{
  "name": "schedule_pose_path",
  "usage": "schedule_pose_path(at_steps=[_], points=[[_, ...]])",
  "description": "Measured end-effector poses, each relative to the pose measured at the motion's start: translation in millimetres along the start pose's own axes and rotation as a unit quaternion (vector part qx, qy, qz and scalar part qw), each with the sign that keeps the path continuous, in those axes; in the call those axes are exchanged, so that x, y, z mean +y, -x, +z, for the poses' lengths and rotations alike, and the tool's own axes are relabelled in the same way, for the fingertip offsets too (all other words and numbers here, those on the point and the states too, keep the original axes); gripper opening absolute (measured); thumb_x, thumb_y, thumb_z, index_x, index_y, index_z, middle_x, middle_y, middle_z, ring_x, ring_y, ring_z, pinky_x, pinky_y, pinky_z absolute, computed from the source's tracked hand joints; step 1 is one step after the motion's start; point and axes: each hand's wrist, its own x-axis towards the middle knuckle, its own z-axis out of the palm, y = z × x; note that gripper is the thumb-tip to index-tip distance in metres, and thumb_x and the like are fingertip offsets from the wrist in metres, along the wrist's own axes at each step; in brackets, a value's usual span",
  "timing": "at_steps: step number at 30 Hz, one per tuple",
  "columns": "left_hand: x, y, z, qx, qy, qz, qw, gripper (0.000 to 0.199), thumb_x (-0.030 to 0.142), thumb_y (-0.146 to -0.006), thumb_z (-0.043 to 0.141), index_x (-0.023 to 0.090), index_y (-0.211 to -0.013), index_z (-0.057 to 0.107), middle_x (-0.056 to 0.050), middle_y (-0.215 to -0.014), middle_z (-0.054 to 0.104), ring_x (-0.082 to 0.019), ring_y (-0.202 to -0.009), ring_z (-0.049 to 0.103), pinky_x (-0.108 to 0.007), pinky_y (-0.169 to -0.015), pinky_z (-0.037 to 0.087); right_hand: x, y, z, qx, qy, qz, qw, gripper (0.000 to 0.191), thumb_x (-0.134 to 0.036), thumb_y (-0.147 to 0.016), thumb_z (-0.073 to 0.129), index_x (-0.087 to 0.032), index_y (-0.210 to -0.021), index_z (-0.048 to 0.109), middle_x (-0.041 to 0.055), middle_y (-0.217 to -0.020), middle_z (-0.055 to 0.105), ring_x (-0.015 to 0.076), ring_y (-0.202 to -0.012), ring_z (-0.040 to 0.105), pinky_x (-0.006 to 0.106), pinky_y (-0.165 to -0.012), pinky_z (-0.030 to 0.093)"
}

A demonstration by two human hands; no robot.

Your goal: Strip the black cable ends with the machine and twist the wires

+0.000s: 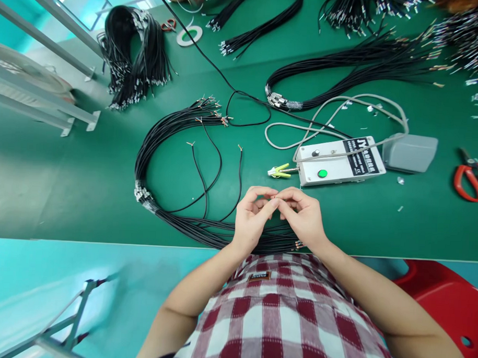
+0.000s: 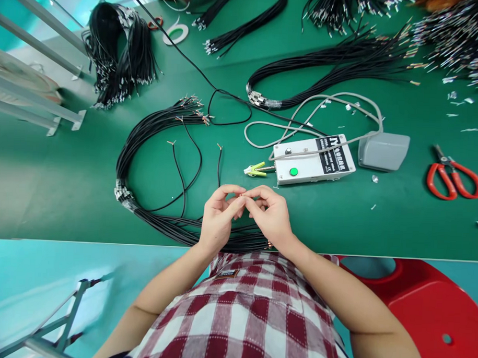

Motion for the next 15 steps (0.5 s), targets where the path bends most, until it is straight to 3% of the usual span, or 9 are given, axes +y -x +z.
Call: schedule_pose_path(at_steps=[4,8,15], points=[[-0.5,-0.2,7.4,0.037,0.015,0.013,0.999,0.012,0.025,-0.079,0.078,0.017,-0.086,0.071,0.0,-0.081,0.061,-0.004,-0.056,0.049,-0.018,-0.05,0.04,0.1,-1.7,-2.3,0.01,0.023,-0.007,1.0,0.024,-0.041,-0.081,0.076,-0.019,-0.075,0.069,0.0001,-0.078,0.063,0.0075,-0.053,0.056,0.024,-0.048,0.045],[1.1,-2.3,9.3,0.06,0.063,-0.021,0.996,0.011,0.024,-0.078,0.078,0.016,-0.08,0.07,0.001,-0.078,0.062,-0.002,-0.05,0.045,-0.018,-0.047,0.033,-1.2,-2.9,-2.1,-0.001,0.016,-0.002,1.0,0.023,-0.04,-0.083,0.073,-0.018,-0.078,0.07,0.0013,-0.082,0.065,0.0082,-0.054,0.058,0.025,-0.05,0.046],[6.1,-5.8,4.3,0.053,0.105,-0.072,0.99,0.02,0.031,-0.077,0.08,0.015,-0.082,0.068,0.001,-0.074,0.061,-0.004,-0.048,0.048,-0.019,-0.044,0.032,2.4,-4.6,-2.1,0.015,-0.004,0.028,0.999,0.022,-0.04,-0.078,0.076,-0.018,-0.083,0.072,0.0022,-0.082,0.068,0.0107,-0.058,0.061,0.027,-0.055,0.049]])
